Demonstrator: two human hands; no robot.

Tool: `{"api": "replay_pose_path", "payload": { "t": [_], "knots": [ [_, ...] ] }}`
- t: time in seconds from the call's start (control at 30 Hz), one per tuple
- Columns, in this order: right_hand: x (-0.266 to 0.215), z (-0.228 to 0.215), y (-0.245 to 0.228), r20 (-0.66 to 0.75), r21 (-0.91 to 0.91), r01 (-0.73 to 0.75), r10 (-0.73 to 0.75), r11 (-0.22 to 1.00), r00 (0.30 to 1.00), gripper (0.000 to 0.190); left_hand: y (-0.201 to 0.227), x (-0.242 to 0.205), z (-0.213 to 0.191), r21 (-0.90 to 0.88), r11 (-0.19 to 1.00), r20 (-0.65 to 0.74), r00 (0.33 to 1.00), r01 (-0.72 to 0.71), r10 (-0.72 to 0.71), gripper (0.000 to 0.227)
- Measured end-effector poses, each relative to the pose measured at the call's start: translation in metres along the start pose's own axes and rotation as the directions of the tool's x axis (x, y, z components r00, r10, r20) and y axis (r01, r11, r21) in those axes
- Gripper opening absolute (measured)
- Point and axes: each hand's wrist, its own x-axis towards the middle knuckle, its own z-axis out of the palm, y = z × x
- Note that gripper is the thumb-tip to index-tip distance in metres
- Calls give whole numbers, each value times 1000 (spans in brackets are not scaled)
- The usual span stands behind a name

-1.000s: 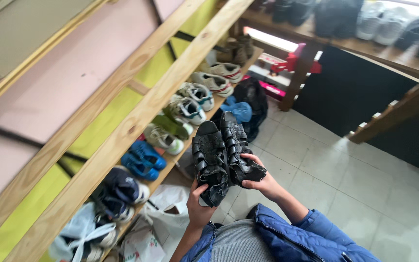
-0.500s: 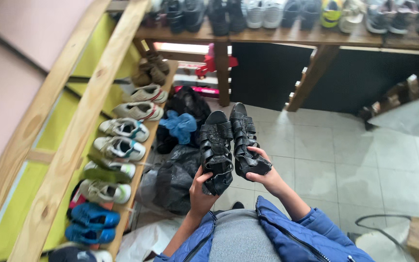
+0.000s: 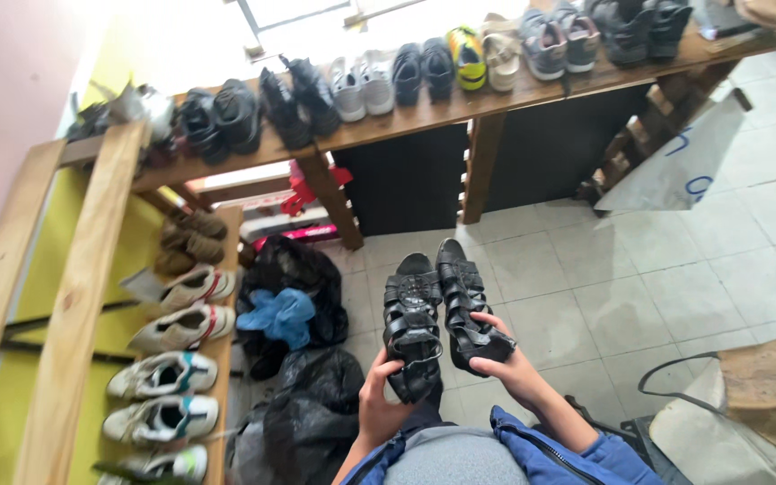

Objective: The person repeatedly picks up pairs of shoes from wall-mounted shelves and places them on a wooden workbench. They handle multiple pairs of sneakers, boots, and sandals, moving them one at a time from the shelves to the bench.

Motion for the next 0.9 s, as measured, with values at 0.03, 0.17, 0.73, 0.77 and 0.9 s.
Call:
{"api": "replay_pose_path", "payload": {
  "t": [0.03,0.17,0.73,0.77,0.9],
  "knots": [
    [7,-4,0,-17,-4,3,-3,1000,1000,82,-9,6,5,-14,1000,9,1000,-4,4,59],
    [33,-12,-1,-60,80,-20,25,997,998,81,-35,38,18,-35,999,51,998,29,-27,63],
    [177,-66,-48,-219,296,40,27,954,975,84,-97,239,83,-228,973,234,972,24,31,67],
    [182,-69,-55,-226,279,34,31,960,974,83,-96,248,85,-241,970,238,971,23,36,66],
    [208,-83,-74,-223,301,22,48,953,974,83,-95,282,98,-230,973,236,971,15,41,64]
  ]
}}
